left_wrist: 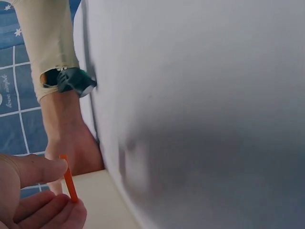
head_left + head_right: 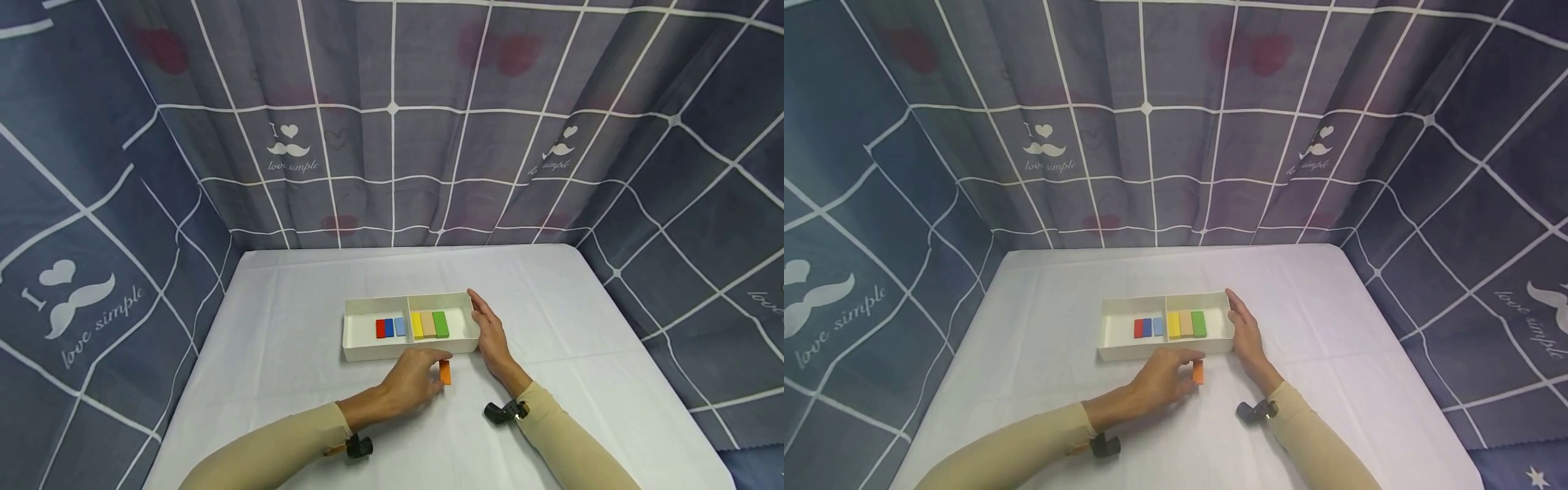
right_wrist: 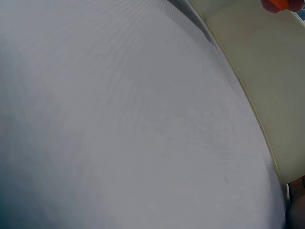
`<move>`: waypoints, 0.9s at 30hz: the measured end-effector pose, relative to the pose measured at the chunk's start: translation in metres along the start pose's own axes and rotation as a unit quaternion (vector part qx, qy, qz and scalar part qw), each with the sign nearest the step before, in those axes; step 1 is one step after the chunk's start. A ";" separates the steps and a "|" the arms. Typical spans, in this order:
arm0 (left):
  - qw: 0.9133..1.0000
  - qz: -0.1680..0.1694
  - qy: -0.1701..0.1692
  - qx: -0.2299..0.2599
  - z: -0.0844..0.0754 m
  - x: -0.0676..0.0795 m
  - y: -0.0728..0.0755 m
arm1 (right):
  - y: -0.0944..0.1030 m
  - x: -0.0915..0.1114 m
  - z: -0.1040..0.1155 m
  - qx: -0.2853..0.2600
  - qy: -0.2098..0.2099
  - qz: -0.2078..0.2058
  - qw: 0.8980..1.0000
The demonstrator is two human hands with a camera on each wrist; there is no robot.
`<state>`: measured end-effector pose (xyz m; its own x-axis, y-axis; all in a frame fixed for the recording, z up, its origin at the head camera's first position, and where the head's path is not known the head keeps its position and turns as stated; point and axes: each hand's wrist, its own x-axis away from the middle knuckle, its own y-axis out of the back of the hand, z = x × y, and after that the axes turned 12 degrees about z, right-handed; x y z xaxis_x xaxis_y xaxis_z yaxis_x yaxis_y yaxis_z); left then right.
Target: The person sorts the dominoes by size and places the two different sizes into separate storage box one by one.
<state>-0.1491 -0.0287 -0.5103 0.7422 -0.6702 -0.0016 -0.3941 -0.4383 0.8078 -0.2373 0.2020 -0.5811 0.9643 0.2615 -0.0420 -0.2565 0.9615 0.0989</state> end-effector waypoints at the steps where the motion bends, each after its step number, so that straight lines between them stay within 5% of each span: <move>1: 1.000 -0.001 0.000 -0.001 0.000 0.000 0.002 | 0.000 0.000 0.000 -0.001 -0.001 0.000 1.000; 12: 0.999 -0.037 -0.030 0.007 0.003 0.003 0.023 | 0.000 0.000 -0.001 -0.002 0.011 0.001 1.000; 27: 0.996 -0.074 -0.013 0.054 0.010 0.016 0.065 | 0.000 -0.001 -0.001 0.004 0.006 -0.002 1.000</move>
<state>-0.1680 -0.0738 -0.4635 0.7830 -0.6078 -0.1324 -0.3377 -0.5941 0.7300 -0.2388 0.2019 -0.5817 0.9644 0.2587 -0.0541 -0.2520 0.9618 0.1064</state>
